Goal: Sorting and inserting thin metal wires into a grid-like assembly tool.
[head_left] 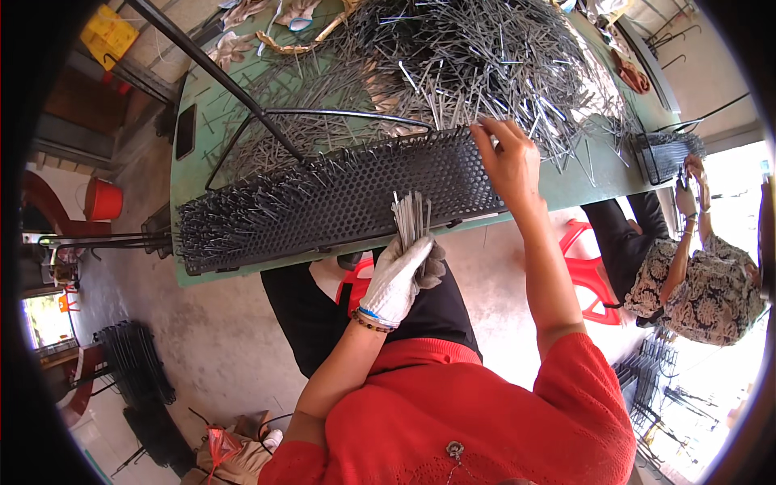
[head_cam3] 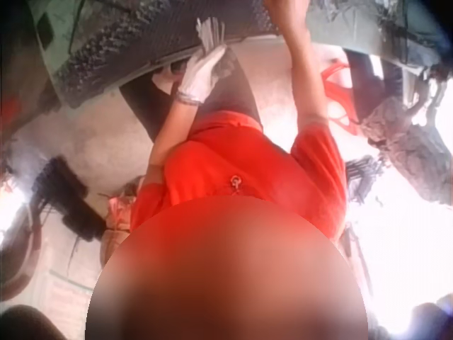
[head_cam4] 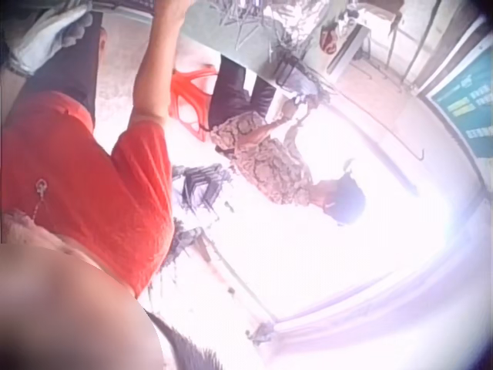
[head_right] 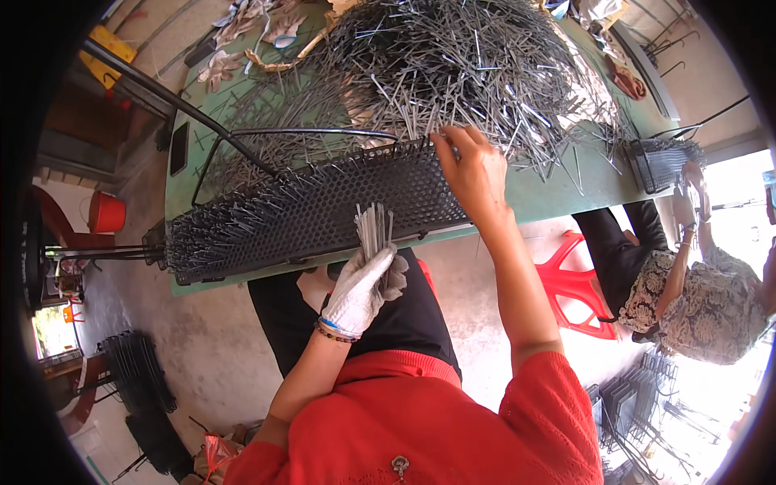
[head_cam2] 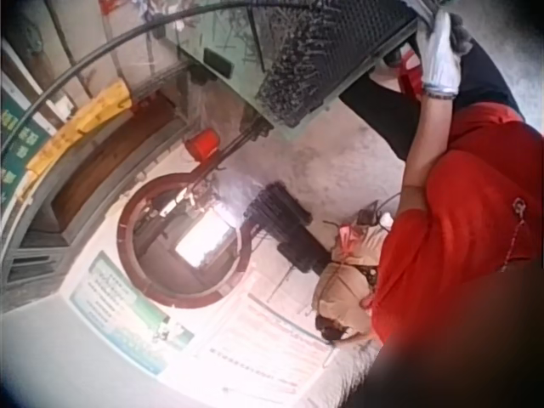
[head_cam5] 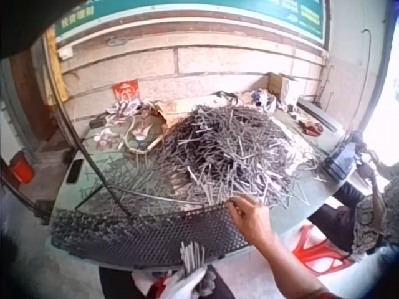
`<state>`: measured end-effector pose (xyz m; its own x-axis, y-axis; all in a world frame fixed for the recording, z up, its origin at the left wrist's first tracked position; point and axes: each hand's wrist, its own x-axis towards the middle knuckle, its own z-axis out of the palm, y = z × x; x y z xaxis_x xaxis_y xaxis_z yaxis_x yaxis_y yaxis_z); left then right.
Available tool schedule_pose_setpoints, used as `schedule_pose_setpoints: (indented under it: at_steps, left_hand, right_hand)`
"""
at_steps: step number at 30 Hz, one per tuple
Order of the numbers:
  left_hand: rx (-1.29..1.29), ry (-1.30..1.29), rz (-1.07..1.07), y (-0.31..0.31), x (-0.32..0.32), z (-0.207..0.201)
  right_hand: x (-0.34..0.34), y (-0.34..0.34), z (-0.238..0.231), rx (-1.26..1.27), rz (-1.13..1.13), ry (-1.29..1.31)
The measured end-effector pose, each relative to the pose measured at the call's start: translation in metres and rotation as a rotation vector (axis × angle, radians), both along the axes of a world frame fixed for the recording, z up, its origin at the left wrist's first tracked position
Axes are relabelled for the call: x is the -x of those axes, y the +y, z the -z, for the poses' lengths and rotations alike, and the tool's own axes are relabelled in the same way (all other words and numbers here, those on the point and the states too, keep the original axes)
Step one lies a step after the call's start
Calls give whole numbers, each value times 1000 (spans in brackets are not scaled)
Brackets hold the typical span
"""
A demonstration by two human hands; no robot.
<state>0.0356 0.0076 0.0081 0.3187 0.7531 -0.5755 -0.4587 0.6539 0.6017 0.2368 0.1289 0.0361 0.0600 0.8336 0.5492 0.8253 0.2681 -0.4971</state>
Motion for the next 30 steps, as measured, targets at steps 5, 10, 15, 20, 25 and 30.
schedule_pose_setpoints:
  at_steps: [5, 10, 15, 20, 25, 30]
  left_hand:
    - [-37, -45, -38, -1, -1, -2]
    - [-54, -50, -42, -1, -3, -2]
    - [11, -72, -21, -2, 2, 4]
    - [78, -58, -20, -1, -2, -2]
    - [49, -80, -22, -2, 0, 0]
    - [53, -53, -16, -1, -1, -2]
  right_hand:
    - [25, -44, 0, 475, -346, 362]
    - [26, -58, -3, 792, -405, 797]
    - [-4, -30, -20, 240, -74, 807]
    - [-27, 5, -12, 6, 81, 509]
    - [-27, 19, 1, -42, 63, 394]
    - [-23, 24, 9, -134, 20, 294]
